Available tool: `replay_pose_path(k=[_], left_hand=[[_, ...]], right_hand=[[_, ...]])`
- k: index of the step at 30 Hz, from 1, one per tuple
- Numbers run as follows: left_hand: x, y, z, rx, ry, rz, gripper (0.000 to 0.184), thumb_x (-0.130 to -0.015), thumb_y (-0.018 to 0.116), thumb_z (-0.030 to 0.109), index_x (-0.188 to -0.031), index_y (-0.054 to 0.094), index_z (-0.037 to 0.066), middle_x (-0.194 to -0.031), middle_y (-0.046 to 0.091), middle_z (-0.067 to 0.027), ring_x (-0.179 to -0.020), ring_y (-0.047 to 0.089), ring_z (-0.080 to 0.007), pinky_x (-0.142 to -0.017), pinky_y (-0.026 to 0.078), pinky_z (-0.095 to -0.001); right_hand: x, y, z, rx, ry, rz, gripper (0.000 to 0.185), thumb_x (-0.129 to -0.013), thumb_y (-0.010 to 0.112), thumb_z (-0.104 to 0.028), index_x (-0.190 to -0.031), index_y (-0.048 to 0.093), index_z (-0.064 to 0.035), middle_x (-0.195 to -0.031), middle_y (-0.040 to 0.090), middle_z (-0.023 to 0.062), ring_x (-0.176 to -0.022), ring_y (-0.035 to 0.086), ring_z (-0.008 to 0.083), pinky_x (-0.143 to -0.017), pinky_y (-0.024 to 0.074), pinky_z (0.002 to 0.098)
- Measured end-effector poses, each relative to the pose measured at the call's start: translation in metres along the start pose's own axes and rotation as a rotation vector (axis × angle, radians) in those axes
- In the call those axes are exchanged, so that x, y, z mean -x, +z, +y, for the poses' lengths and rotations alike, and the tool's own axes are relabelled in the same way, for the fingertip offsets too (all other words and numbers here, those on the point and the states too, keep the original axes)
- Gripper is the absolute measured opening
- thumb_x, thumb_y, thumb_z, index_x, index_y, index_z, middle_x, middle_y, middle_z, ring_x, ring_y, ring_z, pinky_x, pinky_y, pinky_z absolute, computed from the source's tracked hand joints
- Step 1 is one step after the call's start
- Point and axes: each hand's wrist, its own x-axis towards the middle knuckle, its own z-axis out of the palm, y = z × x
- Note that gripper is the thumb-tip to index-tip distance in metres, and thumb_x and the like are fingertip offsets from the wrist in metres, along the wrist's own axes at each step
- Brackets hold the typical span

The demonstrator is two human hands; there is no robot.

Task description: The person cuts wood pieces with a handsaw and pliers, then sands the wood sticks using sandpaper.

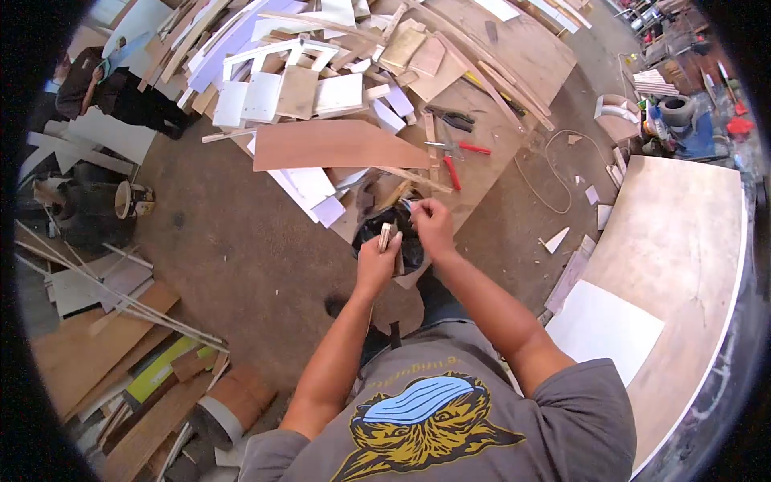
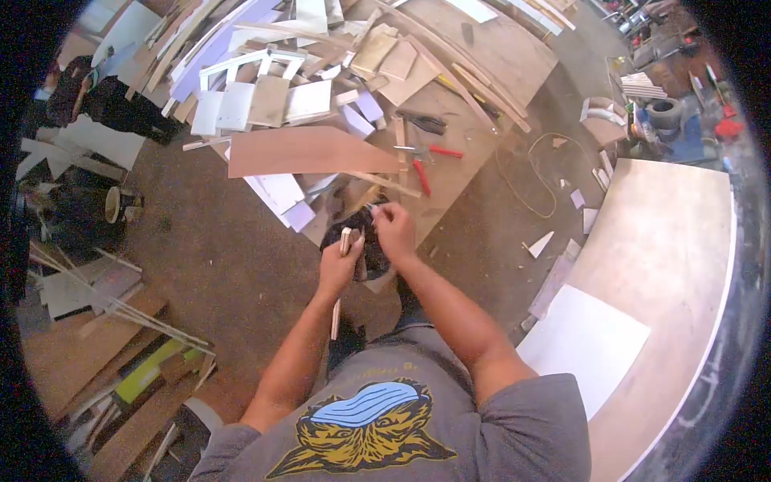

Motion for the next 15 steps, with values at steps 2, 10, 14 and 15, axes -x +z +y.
replay_pose_path(k=[2, 10, 14, 15], left_hand=[[0.004, 0.018, 0.031, 0.016, -0.038, 0.059, 0.044, -0.098, 0.073, 0.037, -0.078, 0.063, -0.001, -0.062, 0.059, -0.0065, -0.059, 0.054, -0.0151, -0.059, 0.045, -0.0375], [0.024, 0.032, 0.018, -0.043, -0.157, 0.419, 0.042, -0.100, 0.070, 0.036, -0.078, 0.066, 0.000, -0.063, 0.064, -0.0076, -0.057, 0.063, -0.0173, -0.059, 0.050, -0.0375], [0.065, 0.044, 0.029, 0.100, -0.234, 0.415, 0.043, -0.098, 0.074, 0.038, -0.077, 0.067, 0.001, -0.066, 0.063, -0.0038, -0.063, 0.060, -0.0117, -0.061, 0.049, -0.0332], [0.075, 0.052, 0.033, 0.123, -0.220, 0.438, 0.034, -0.098, 0.075, 0.031, -0.084, 0.070, 0.001, -0.071, 0.066, -0.0029, -0.067, 0.061, -0.0109, -0.063, 0.050, -0.0324]], right_hand=[[-0.023, -0.022, 0.003, -0.065, 0.044, -0.061, 0.025, -0.099, 0.069, -0.023, -0.096, 0.074, 0.0019, -0.076, 0.073, 0.0089, -0.072, 0.068, 0.0163, -0.070, 0.0534, 0.0350], [-0.037, -0.028, -0.008, 0.250, -0.228, -0.354, 0.029, -0.096, 0.070, -0.025, -0.110, 0.076, 0.0000, -0.093, 0.077, 0.0175, -0.087, 0.075, 0.0298, -0.081, 0.0563, 0.0406], [-0.007, -0.028, -0.012, 0.285, -0.249, -0.421, 0.033, -0.096, 0.073, -0.029, -0.113, 0.074, -0.0007, -0.099, 0.077, 0.0171, -0.094, 0.076, 0.0276, -0.083, 0.0574, 0.0396], [0.002, -0.036, -0.016, 0.268, -0.273, -0.462, 0.033, -0.096, 0.073, -0.029, -0.112, 0.075, -0.0005, -0.099, 0.077, 0.0171, -0.093, 0.075, 0.0273, -0.083, 0.0573, 0.0396]])
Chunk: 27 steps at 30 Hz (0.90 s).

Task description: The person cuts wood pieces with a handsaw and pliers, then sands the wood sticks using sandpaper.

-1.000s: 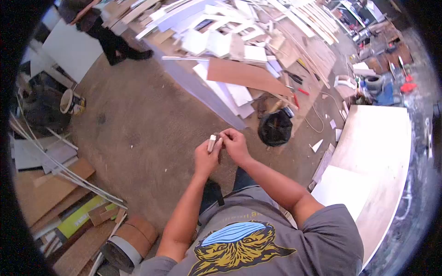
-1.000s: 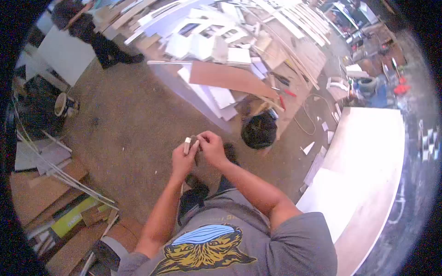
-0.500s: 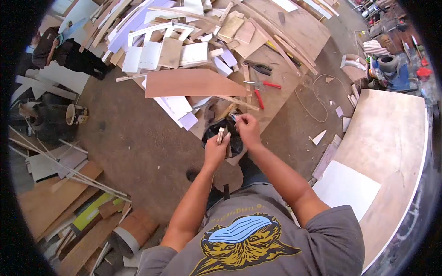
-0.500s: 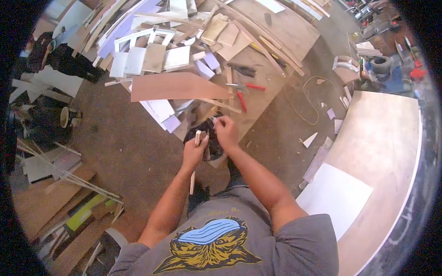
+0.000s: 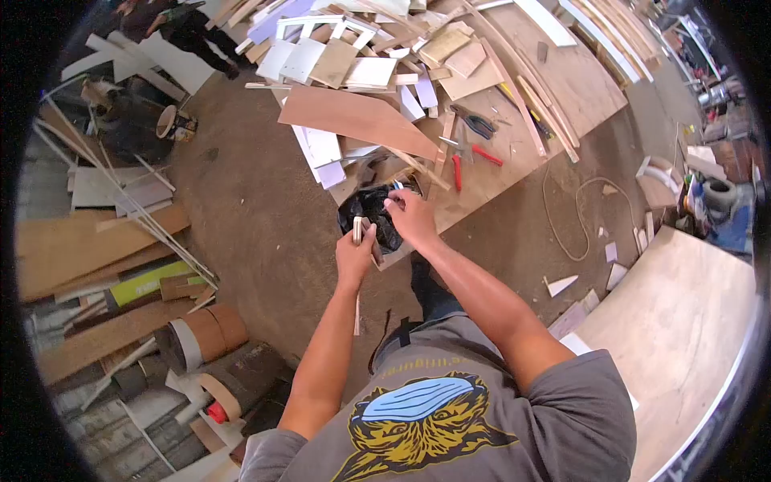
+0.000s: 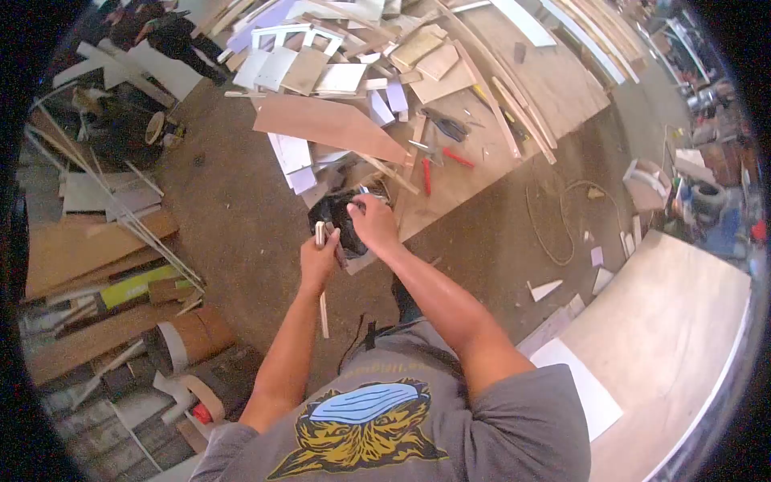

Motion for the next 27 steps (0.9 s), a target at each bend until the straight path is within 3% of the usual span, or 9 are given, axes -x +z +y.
replay_pose_path(k=[2, 5, 6, 9, 11, 12, 19, 22, 27], left_hand=[[0.013, 0.017, -0.027, 0.200, 0.123, 0.052, 0.027, -0.098, 0.075, 0.026, -0.090, 0.071, 0.001, -0.076, 0.068, -0.0020, -0.068, 0.062, -0.0112, -0.063, 0.050, -0.0325], [0.054, 0.043, -0.032, 0.448, 0.147, 0.144, 0.022, -0.098, 0.076, 0.023, -0.094, 0.074, 0.001, -0.084, 0.070, -0.0005, -0.073, 0.062, -0.0075, -0.062, 0.050, -0.0271], [0.072, 0.050, -0.023, 0.533, 0.098, 0.142, 0.023, -0.098, 0.077, 0.023, -0.094, 0.074, 0.001, -0.083, 0.070, -0.0003, -0.073, 0.061, -0.0072, -0.062, 0.050, -0.0267], [0.130, 0.070, -0.008, 0.647, 0.083, 0.130, 0.026, -0.098, 0.078, 0.026, -0.095, 0.074, 0.001, -0.082, 0.070, 0.0008, -0.073, 0.062, -0.0069, -0.063, 0.050, -0.0255], [0.158, 0.081, -0.007, 0.468, 0.114, 0.191, 0.028, -0.099, 0.077, 0.027, -0.097, 0.074, 0.000, -0.084, 0.070, 0.0011, -0.077, 0.062, -0.0079, -0.070, 0.051, -0.0264], [0.178, 0.087, 0.009, 0.580, 0.182, 0.179, 0.029, -0.101, 0.075, 0.028, -0.100, 0.073, -0.001, -0.087, 0.070, 0.0015, -0.082, 0.062, -0.0087, -0.077, 0.050, -0.0275], [0.236, 0.135, 0.018, 0.360, 0.199, 0.095, 0.032, -0.105, 0.066, 0.028, -0.090, 0.067, -0.001, -0.074, 0.061, 0.0015, -0.072, 0.052, -0.0082, -0.063, 0.044, -0.0321], [0.255, 0.182, 0.030, 0.253, 0.341, 0.115, 0.030, -0.103, 0.065, 0.024, -0.087, 0.064, -0.001, -0.071, 0.057, 0.0027, -0.069, 0.049, -0.0088, -0.059, 0.041, -0.0338], [0.269, 0.279, 0.042, 0.316, 0.272, 0.020, 0.026, -0.099, 0.067, 0.020, -0.084, 0.062, 0.000, -0.071, 0.054, 0.0035, -0.069, 0.048, -0.0088, -0.059, 0.039, -0.0336]], right_hand=[[0.029, -0.014, -0.005, 0.009, -0.056, -0.186, 0.035, -0.100, 0.070, -0.032, -0.119, 0.070, -0.0022, -0.093, 0.074, 0.0117, -0.084, 0.071, 0.0209, -0.079, 0.0563, 0.0363], [0.083, -0.033, 0.001, -0.170, 0.022, -0.399, 0.042, -0.103, 0.065, -0.036, -0.132, 0.060, -0.0060, -0.110, 0.073, 0.0180, -0.093, 0.072, 0.0291, -0.083, 0.0555, 0.0416], [0.102, -0.046, 0.001, -0.298, -0.002, -0.470, 0.041, -0.106, 0.061, -0.028, -0.141, 0.050, -0.0092, -0.112, 0.070, 0.0161, -0.096, 0.069, 0.0228, -0.084, 0.0544, 0.0380], [0.141, -0.091, -0.004, -0.286, 0.093, -0.554, 0.039, -0.107, 0.059, -0.017, -0.143, 0.048, -0.0088, -0.109, 0.069, 0.0142, -0.097, 0.067, 0.0192, -0.084, 0.0540, 0.0363], [0.154, -0.110, 0.010, -0.314, -0.074, -0.496, 0.032, -0.108, 0.053, -0.006, -0.140, 0.052, -0.0088, -0.087, 0.060, 0.0009, -0.065, 0.052, 0.0078, -0.056, 0.0439, 0.0266], [0.158, -0.127, 0.005, -0.260, -0.148, -0.445, 0.028, -0.108, 0.054, -0.006, -0.136, 0.056, -0.0076, -0.088, 0.061, 0.0009, -0.067, 0.053, 0.0077, -0.059, 0.0449, 0.0262], [0.173, -0.259, -0.043, -0.168, -0.358, -0.438, 0.027, -0.106, 0.058, -0.010, -0.131, 0.064, -0.0021, -0.099, 0.070, 0.0049, -0.086, 0.064, 0.0128, -0.078, 0.0535, 0.0314], [0.179, -0.304, -0.054, -0.061, -0.771, -0.454, 0.028, -0.101, 0.066, -0.010, -0.128, 0.071, -0.0078, -0.106, 0.075, 0.0097, -0.093, 0.073, 0.0234, -0.080, 0.0574, 0.0366], [0.154, -0.386, -0.016, 0.094, -0.674, -0.547, 0.031, -0.096, 0.071, -0.011, -0.127, 0.074, -0.0118, -0.109, 0.077, 0.0110, -0.095, 0.075, 0.0288, -0.081, 0.0594, 0.0374]])
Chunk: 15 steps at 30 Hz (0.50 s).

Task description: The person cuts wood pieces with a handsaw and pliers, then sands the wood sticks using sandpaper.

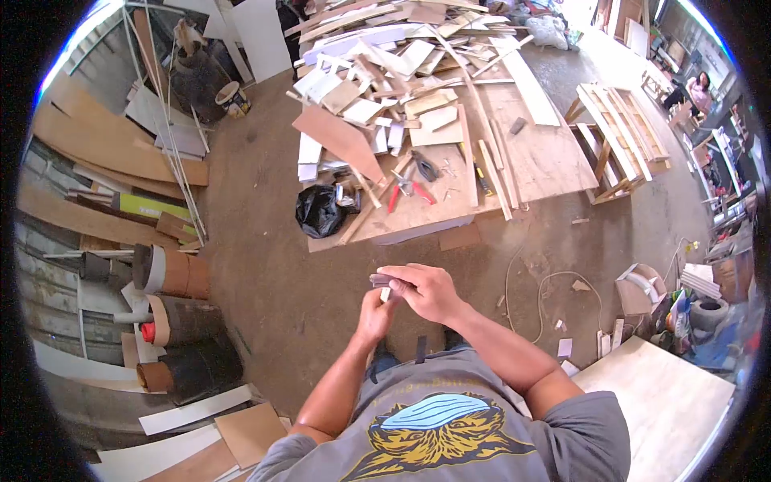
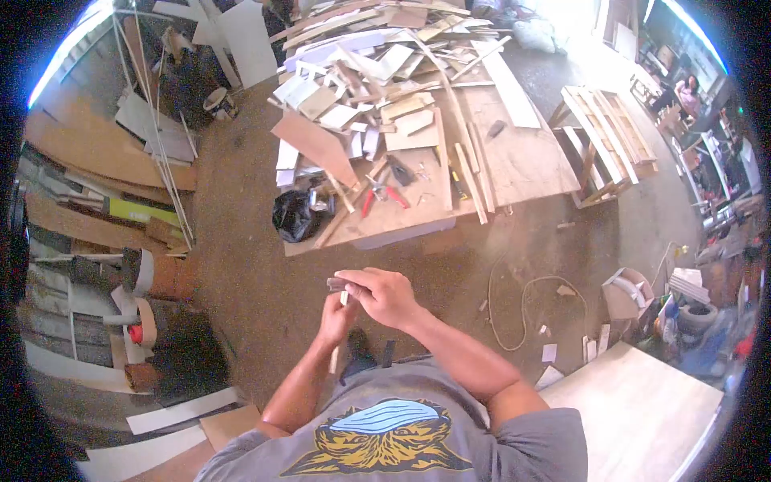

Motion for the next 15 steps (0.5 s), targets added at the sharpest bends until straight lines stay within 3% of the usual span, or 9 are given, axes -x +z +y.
replay_pose_path(k=[4, 6, 8, 11, 14, 15], left_hand=[[0.016, 0.050, 0.012, -0.054, -0.091, -0.021, 0.030, -0.098, 0.069, 0.022, -0.078, 0.061, 0.001, -0.069, 0.052, 0.0045, -0.067, 0.045, -0.0080, -0.057, 0.037, -0.0331], [0.027, 0.065, 0.020, -0.052, -0.025, 0.032, 0.031, -0.098, 0.070, 0.023, -0.078, 0.061, 0.001, -0.068, 0.051, 0.0048, -0.066, 0.044, -0.0081, -0.056, 0.036, -0.0331], [0.044, 0.075, 0.029, -0.068, -0.057, 0.056, 0.029, -0.097, 0.071, 0.022, -0.078, 0.062, 0.001, -0.068, 0.052, 0.0048, -0.066, 0.045, -0.0082, -0.056, 0.037, -0.0332], [0.063, 0.071, 0.026, -0.068, -0.140, 0.042, 0.023, -0.095, 0.071, 0.017, -0.081, 0.064, 0.000, -0.070, 0.054, 0.0042, -0.068, 0.048, -0.0079, -0.058, 0.039, -0.0329], [0.081, 0.069, 0.009, -0.044, 0.158, 0.110, 0.025, -0.096, 0.071, 0.017, -0.079, 0.063, 0.000, -0.070, 0.054, 0.0041, -0.068, 0.047, -0.0072, -0.058, 0.039, -0.0327], [0.092, 0.062, 0.010, -0.058, 0.056, 0.044, 0.026, -0.097, 0.070, 0.018, -0.080, 0.063, 0.000, -0.067, 0.053, 0.0030, -0.067, 0.046, -0.0077, -0.057, 0.038, -0.0334]], right_hand=[[0.033, -0.043, 0.010, -0.215, -0.093, 0.081, 0.029, -0.099, 0.068, -0.011, -0.127, 0.074, -0.0105, -0.112, 0.078, 0.0122, -0.099, 0.077, 0.0269, -0.086, 0.0595, 0.0359], [0.047, -0.054, 0.017, -0.166, 0.003, -0.093, 0.030, -0.100, 0.067, -0.009, -0.129, 0.073, -0.0066, -0.114, 0.078, 0.0122, -0.102, 0.077, 0.0251, -0.089, 0.0593, 0.0350], [0.055, -0.049, 0.046, -0.167, 0.116, -0.067, 0.029, -0.100, 0.067, -0.010, -0.129, 0.073, -0.0075, -0.113, 0.079, 0.0120, -0.102, 0.077, 0.0238, -0.090, 0.0594, 0.0351], [0.068, -0.056, 0.031, -0.429, 0.051, -0.049, 0.028, -0.102, 0.066, -0.012, -0.128, 0.074, -0.0082, -0.113, 0.079, 0.0114, -0.102, 0.077, 0.0219, -0.089, 0.0597, 0.0346], [0.084, -0.056, -0.004, -0.259, -0.075, -0.212, 0.027, -0.102, 0.066, -0.015, -0.127, 0.075, -0.0086, -0.116, 0.079, 0.0103, -0.102, 0.078, 0.0220, -0.088, 0.0601, 0.0346], [0.088, -0.051, -0.008, -0.129, -0.088, -0.199, 0.027, -0.103, 0.066, -0.017, -0.127, 0.075, -0.0095, -0.116, 0.079, 0.0098, -0.100, 0.078, 0.0226, -0.087, 0.0603, 0.0350]])
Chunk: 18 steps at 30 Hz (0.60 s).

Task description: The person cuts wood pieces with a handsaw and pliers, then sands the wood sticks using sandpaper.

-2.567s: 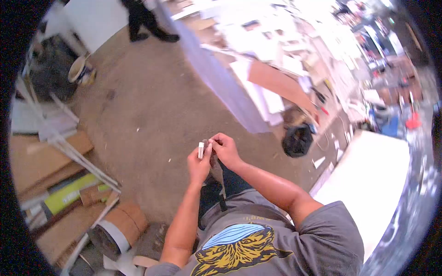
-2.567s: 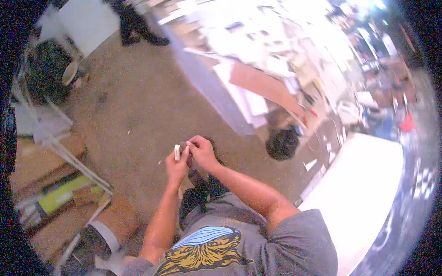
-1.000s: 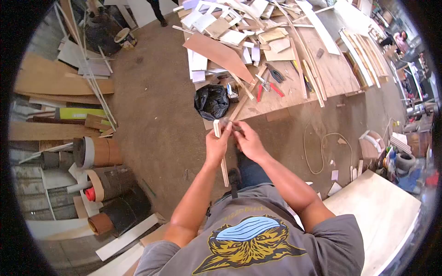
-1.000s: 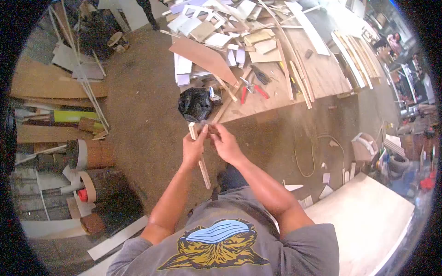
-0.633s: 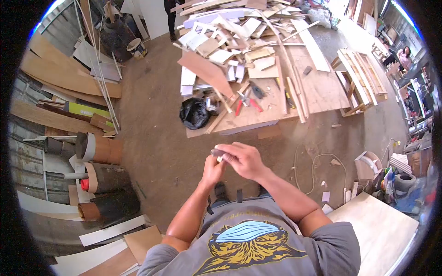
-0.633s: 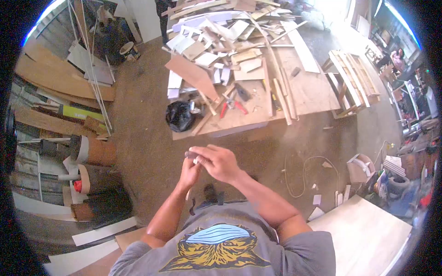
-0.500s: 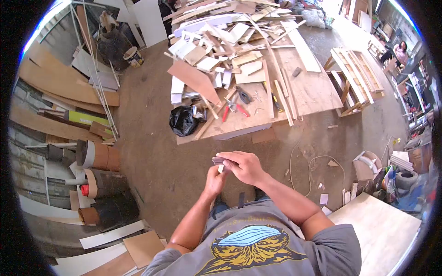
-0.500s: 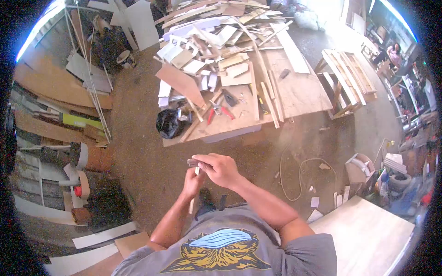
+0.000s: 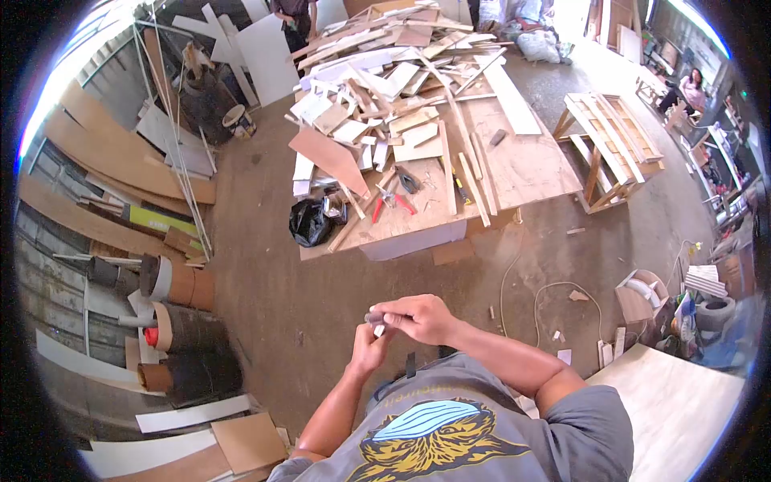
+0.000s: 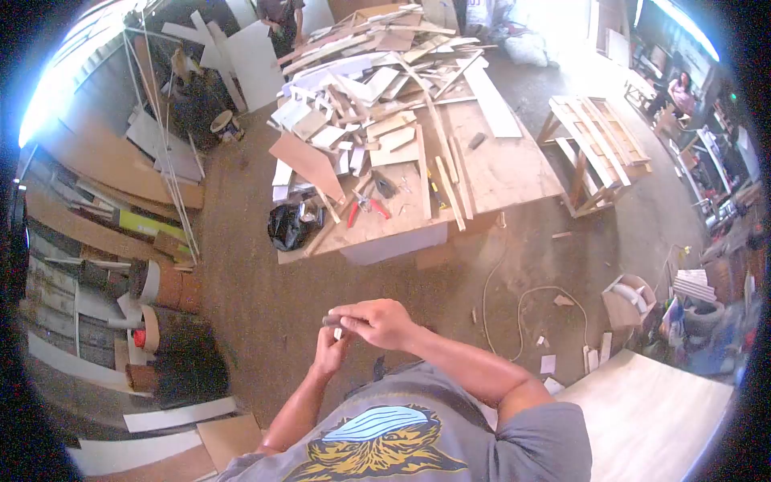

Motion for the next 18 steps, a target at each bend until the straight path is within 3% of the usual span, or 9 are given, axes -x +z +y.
replay_pose_path(k=[3, 4, 7, 9, 11, 13, 16, 18], left_hand=[[0.025, -0.015, 0.006, -0.117, -0.006, -0.027, 0.024, -0.096, 0.069, 0.018, -0.081, 0.063, -0.001, -0.065, 0.052, 0.0006, -0.066, 0.046, -0.0086, -0.057, 0.040, -0.0344], [0.032, -0.021, 0.004, -0.123, 0.009, -0.035, 0.026, -0.096, 0.069, 0.018, -0.080, 0.062, -0.001, -0.064, 0.051, 0.0003, -0.066, 0.045, -0.0085, -0.057, 0.039, -0.0344], [0.065, -0.036, -0.006, -0.110, 0.065, -0.048, 0.031, -0.097, 0.070, 0.020, -0.078, 0.059, -0.001, -0.062, 0.049, -0.0004, -0.064, 0.042, -0.0083, -0.055, 0.037, -0.0345], [0.087, -0.042, -0.013, -0.056, 0.159, -0.030, 0.034, -0.097, 0.070, 0.022, -0.076, 0.057, -0.001, -0.062, 0.048, -0.0007, -0.063, 0.041, -0.0082, -0.054, 0.036, -0.0345], [0.108, -0.060, -0.023, -0.076, 0.072, -0.085, 0.033, -0.097, 0.070, 0.021, -0.075, 0.056, 0.000, -0.060, 0.047, -0.0026, -0.062, 0.041, -0.0097, -0.054, 0.036, -0.0352], [0.124, -0.064, -0.032, -0.017, 0.036, -0.083, 0.034, -0.096, 0.071, 0.021, -0.074, 0.055, 0.000, -0.060, 0.046, -0.0036, -0.061, 0.041, -0.0105, -0.053, 0.035, -0.0358], [0.137, -0.053, -0.055, 0.093, 0.209, -0.084, 0.037, -0.096, 0.072, 0.022, -0.072, 0.055, 0.000, -0.059, 0.045, -0.0013, -0.061, 0.040, -0.0104, -0.053, 0.034, -0.0365], [0.147, -0.058, -0.044, 0.029, 0.106, -0.243, 0.036, -0.096, 0.072, 0.023, -0.073, 0.057, 0.000, -0.061, 0.048, -0.0004, -0.061, 0.042, -0.0103, -0.053, 0.035, -0.0366]], right_hand=[[0.010, 0.016, -0.003, 0.121, 0.061, 0.118, 0.027, -0.103, 0.066, -0.020, -0.127, 0.075, -0.0115, -0.115, 0.079, 0.0099, -0.099, 0.078, 0.0253, -0.086, 0.0604, 0.0360], [0.014, 0.026, -0.011, -0.024, 0.037, 0.149, 0.027, -0.103, 0.066, -0.022, -0.127, 0.075, -0.0131, -0.112, 0.079, 0.0106, -0.099, 0.078, 0.0272, -0.085, 0.0605, 0.0364], [0.031, 0.058, -0.048, -0.113, 0.007, 0.036, 0.028, -0.103, 0.066, -0.024, -0.127, 0.075, -0.0128, -0.112, 0.078, 0.0116, -0.100, 0.077, 0.0283, -0.084, 0.0605, 0.0364], [0.040, 0.080, -0.051, 0.082, 0.050, 0.073, 0.028, -0.103, 0.065, -0.023, -0.127, 0.075, -0.0125, -0.111, 0.078, 0.0119, -0.098, 0.077, 0.0278, -0.083, 0.0604, 0.0363], [0.050, 0.099, -0.055, 0.115, 0.174, 0.116, 0.028, -0.102, 0.066, -0.024, -0.126, 0.075, -0.0129, -0.111, 0.078, 0.0116, -0.096, 0.077, 0.0280, -0.083, 0.0602, 0.0365], [0.063, 0.116, -0.073, 0.081, 0.097, 0.141, 0.029, -0.102, 0.065, -0.029, -0.126, 0.076, -0.0154, -0.109, 0.078, 0.0111, -0.094, 0.077, 0.0292, -0.080, 0.0603, 0.0386], [0.088, 0.138, -0.083, 0.151, 0.069, 0.159, 0.029, -0.103, 0.063, -0.032, -0.125, 0.076, -0.0188, -0.109, 0.078, 0.0113, -0.093, 0.076, 0.0313, -0.077, 0.0602, 0.0412], [0.106, 0.141, -0.077, 0.185, 0.189, 0.231, 0.029, -0.103, 0.063, -0.032, -0.126, 0.076, -0.0185, -0.110, 0.078, 0.0120, -0.095, 0.076, 0.0323, -0.078, 0.0599, 0.0413]])
